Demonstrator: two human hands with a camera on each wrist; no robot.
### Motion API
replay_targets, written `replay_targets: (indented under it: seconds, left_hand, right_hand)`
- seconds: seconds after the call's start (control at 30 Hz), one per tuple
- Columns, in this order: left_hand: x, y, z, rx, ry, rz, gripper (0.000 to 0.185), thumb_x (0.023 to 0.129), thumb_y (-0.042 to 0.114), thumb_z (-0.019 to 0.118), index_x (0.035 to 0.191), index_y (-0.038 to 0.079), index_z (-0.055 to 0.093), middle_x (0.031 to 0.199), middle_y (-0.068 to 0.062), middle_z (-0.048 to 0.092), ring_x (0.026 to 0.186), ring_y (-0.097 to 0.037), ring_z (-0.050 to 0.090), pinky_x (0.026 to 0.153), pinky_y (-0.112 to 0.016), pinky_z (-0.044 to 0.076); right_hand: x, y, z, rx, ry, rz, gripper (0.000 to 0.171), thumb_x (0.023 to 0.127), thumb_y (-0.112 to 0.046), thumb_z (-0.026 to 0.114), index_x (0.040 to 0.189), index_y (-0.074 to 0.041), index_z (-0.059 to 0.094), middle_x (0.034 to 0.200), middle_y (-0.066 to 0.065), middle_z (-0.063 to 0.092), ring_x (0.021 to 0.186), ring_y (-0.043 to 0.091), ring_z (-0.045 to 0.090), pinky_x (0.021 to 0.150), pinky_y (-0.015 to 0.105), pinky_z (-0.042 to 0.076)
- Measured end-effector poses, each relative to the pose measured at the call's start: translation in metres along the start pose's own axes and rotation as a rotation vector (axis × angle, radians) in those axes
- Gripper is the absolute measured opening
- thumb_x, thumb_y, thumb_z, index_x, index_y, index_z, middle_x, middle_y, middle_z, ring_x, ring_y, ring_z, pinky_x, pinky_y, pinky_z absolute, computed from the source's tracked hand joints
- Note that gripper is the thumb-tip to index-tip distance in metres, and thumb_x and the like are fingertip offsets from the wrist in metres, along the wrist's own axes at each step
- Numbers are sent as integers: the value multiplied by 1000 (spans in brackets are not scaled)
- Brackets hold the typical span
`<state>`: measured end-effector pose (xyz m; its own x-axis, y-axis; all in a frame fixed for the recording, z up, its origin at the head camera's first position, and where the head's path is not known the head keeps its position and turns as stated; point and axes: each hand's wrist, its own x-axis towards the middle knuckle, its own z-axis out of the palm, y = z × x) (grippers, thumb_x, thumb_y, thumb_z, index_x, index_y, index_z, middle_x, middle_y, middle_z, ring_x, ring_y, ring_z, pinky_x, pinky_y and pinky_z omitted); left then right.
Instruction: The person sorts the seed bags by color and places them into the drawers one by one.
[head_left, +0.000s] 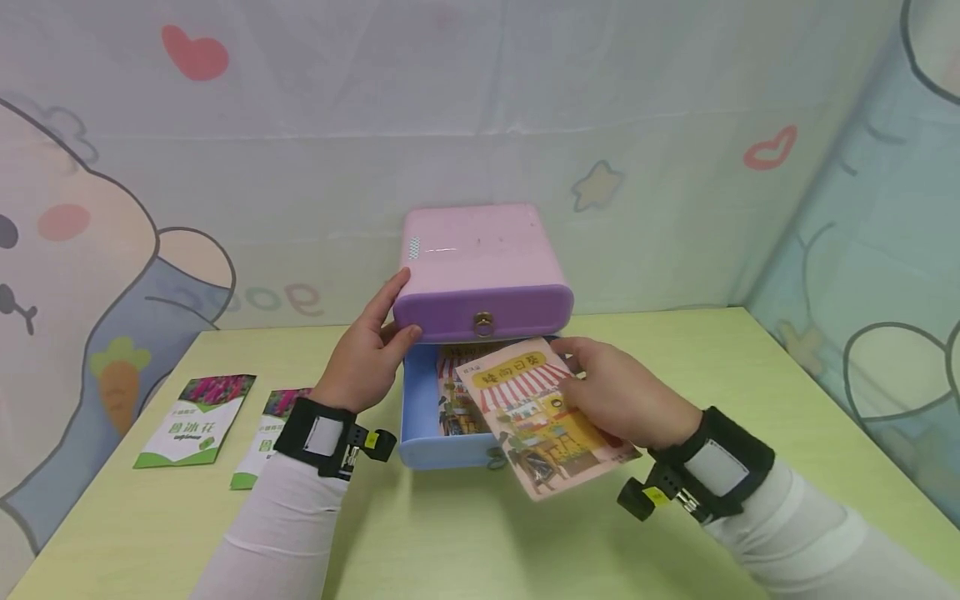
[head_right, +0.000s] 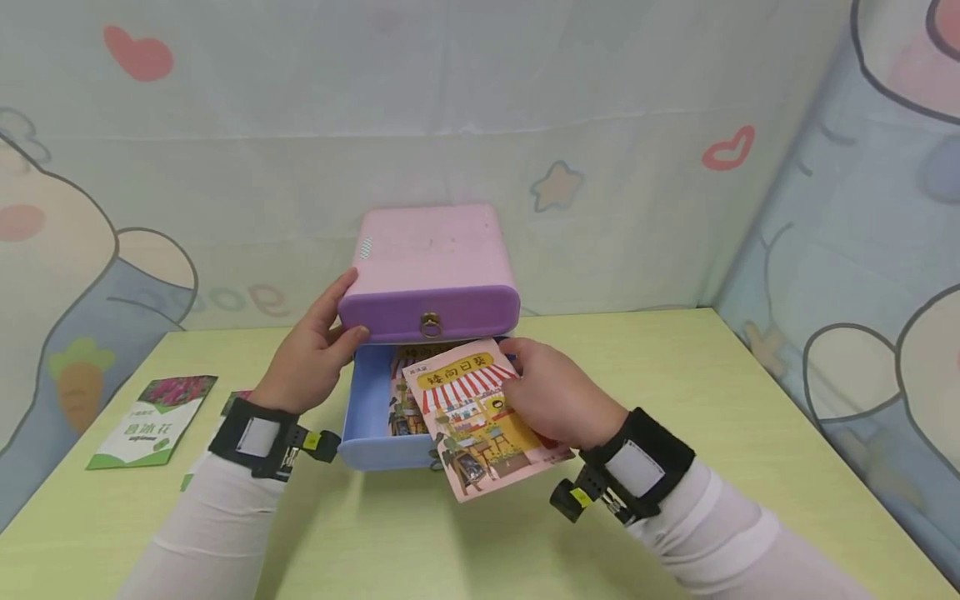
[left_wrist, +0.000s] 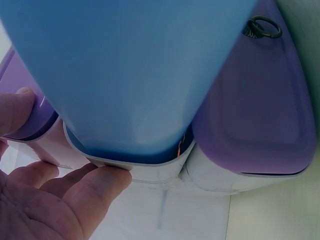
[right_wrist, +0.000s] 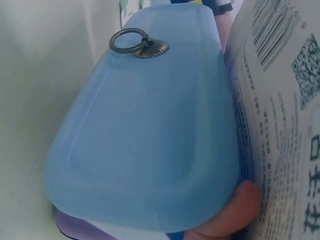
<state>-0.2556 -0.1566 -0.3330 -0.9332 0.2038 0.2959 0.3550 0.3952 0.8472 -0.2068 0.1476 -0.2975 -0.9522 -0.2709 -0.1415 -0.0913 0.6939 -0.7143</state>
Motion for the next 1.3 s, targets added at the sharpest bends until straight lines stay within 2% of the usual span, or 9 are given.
replay_targets:
  seconds: [0.23, 0.53, 0.73, 1.0, 1.13, 1.3]
  left_hand:
    - [0, 1, 0, 14, 5, -5, 72, 109, 17, 57, 168, 41, 22, 175, -3, 27, 149, -37, 48, 112, -54, 49]
    - [0, 2, 0, 9, 4, -8, 73, 109, 16, 57, 168, 42, 22, 175, -3, 27, 149, -37, 47, 112, -54, 49]
    - [0, 1, 0, 7, 4, -6, 72, 110, 17, 57, 168, 42, 22, 175, -3, 26, 150, -37, 46, 112, -54, 48]
    - [1, -2, 0, 23, 9, -3, 72, 110, 19, 57, 167, 43, 22, 175, -2, 27, 149, -37, 48, 112, -55, 48]
    - [0, -2, 0, 29, 10, -10, 72, 110, 19, 58, 167, 44, 22, 175, -1, 27, 149, -37, 48, 112, -56, 49]
    - [1, -2, 0, 24, 11, -5, 72, 110, 19, 57, 167, 44, 22, 175, -1, 27, 149, -36, 48, 112, -56, 49]
  right_hand:
    - [3, 4, 0, 29, -21, -25, 56, 104, -12, 51, 160, -9, 41, 126, 17, 64, 68, 16, 70, 58, 33, 59]
    - [2, 3, 0, -6, -38, -45, 58, 107, -14, 51, 160, 2, 38, 126, 16, 68, 66, 13, 69, 58, 30, 57]
    - [3, 1, 1, -20, -40, -61, 57, 106, -14, 51, 160, 2, 40, 123, 16, 70, 67, 13, 69, 59, 31, 58]
    - [9, -1, 1, -34, -50, -78, 48, 105, -13, 49, 152, -3, 51, 104, 10, 71, 69, 16, 68, 61, 32, 58]
    - [13, -3, 2, -34, -46, -73, 44, 103, -12, 51, 146, -5, 54, 108, 11, 69, 75, 17, 67, 65, 31, 57]
    - [14, -6, 5, 6, -32, -37, 45, 103, -11, 52, 146, -3, 49, 121, 18, 64, 77, 18, 68, 65, 31, 58]
